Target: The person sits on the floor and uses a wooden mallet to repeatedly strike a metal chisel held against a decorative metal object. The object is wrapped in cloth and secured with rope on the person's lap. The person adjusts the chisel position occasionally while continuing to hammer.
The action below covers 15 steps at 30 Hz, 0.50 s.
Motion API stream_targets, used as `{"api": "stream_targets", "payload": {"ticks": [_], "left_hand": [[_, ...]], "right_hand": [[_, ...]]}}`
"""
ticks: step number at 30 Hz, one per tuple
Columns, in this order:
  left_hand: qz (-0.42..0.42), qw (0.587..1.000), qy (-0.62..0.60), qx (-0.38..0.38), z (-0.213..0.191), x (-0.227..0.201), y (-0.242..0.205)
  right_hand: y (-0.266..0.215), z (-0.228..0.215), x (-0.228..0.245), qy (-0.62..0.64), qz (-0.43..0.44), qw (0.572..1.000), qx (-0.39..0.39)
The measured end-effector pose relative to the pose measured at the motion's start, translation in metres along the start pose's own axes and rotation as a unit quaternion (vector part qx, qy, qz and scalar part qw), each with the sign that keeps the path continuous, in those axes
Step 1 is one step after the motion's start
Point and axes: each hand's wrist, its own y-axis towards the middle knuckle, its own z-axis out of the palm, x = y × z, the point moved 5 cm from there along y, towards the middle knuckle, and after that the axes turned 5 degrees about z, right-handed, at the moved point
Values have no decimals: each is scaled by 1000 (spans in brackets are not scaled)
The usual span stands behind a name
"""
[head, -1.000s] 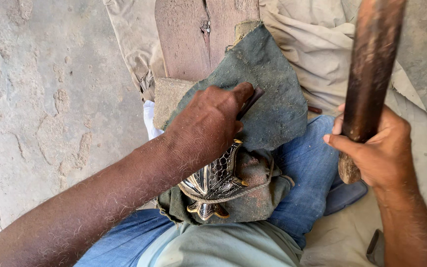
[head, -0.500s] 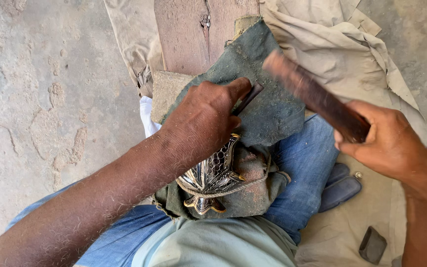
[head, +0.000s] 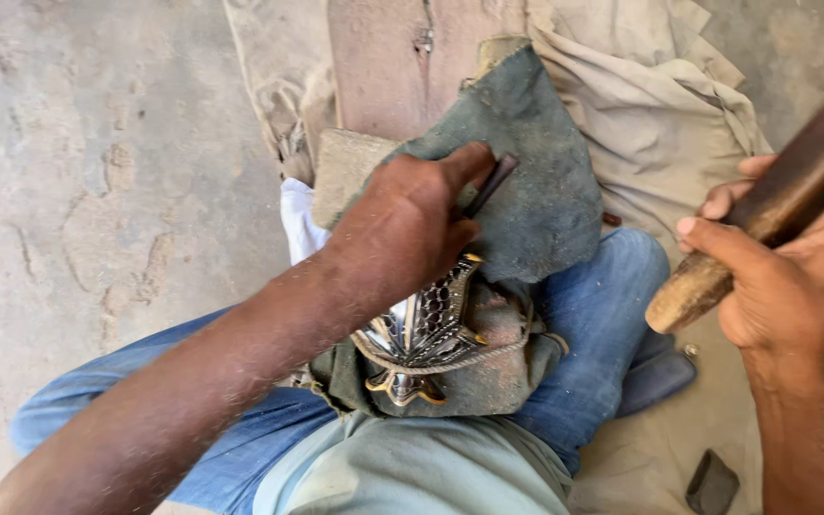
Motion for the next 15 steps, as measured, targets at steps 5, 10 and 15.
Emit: {"api": "stream_targets", "payload": {"ticks": [5, 10, 15], "left_hand": [[40, 998, 3, -40, 0, -1, 0], [76, 994, -38, -64, 6, 4, 0], [93, 992, -52, -65, 9, 5, -7]], "right_hand": [[9, -26, -26, -486, 28, 865, 123], [19, -80, -82, -241, 21, 968, 60], [14, -137, -157, -332, 74, 940, 28]]}}
